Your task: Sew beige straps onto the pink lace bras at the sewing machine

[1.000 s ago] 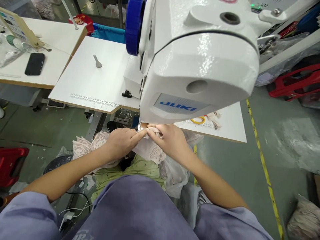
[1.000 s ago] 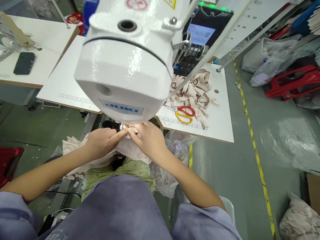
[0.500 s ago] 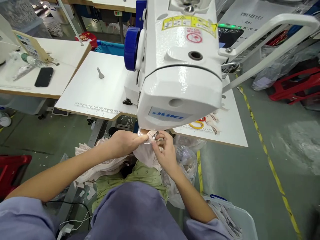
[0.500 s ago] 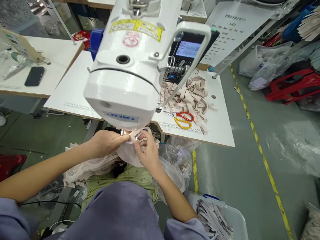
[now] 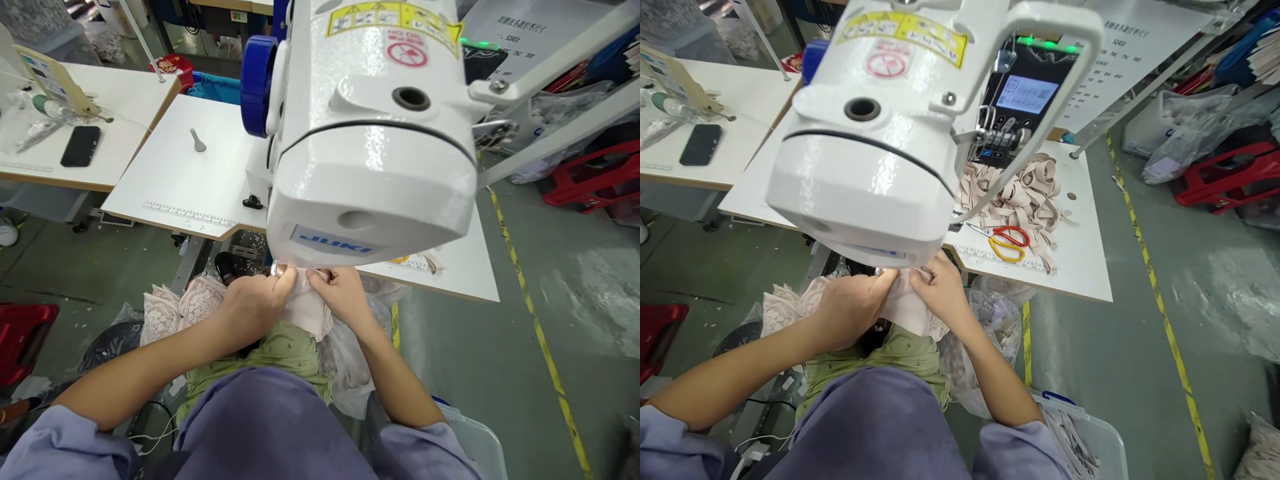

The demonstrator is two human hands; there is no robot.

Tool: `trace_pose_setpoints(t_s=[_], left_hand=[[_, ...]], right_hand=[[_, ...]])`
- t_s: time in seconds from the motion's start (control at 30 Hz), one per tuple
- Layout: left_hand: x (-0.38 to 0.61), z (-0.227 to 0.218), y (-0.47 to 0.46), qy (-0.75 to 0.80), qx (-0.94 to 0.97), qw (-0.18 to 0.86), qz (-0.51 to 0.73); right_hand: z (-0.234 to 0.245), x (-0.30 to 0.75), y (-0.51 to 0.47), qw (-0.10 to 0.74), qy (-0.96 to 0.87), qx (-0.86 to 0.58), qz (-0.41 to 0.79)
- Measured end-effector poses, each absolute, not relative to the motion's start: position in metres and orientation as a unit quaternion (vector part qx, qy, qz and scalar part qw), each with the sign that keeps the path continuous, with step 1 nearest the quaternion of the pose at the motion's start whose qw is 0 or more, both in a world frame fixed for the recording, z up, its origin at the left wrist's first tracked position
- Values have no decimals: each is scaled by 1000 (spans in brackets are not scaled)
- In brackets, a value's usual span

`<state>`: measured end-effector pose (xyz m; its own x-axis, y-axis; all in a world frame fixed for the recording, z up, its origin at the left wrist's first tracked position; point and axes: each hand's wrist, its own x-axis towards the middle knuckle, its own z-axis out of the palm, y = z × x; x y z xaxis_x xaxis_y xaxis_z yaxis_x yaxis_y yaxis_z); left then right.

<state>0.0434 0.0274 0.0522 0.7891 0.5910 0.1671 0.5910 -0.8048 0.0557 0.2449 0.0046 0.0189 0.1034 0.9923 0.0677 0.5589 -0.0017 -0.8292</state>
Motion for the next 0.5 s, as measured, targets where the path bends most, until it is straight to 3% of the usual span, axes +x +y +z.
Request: trace_pose_setpoints(t_s=[0.23, 0.5], left_hand=[[46, 51, 29, 344, 936, 34, 71], [45, 47, 28, 333, 937, -13, 102]], right_hand=[[20, 253, 21, 338, -622, -639, 301], [19, 255, 22, 362, -632, -606, 318]])
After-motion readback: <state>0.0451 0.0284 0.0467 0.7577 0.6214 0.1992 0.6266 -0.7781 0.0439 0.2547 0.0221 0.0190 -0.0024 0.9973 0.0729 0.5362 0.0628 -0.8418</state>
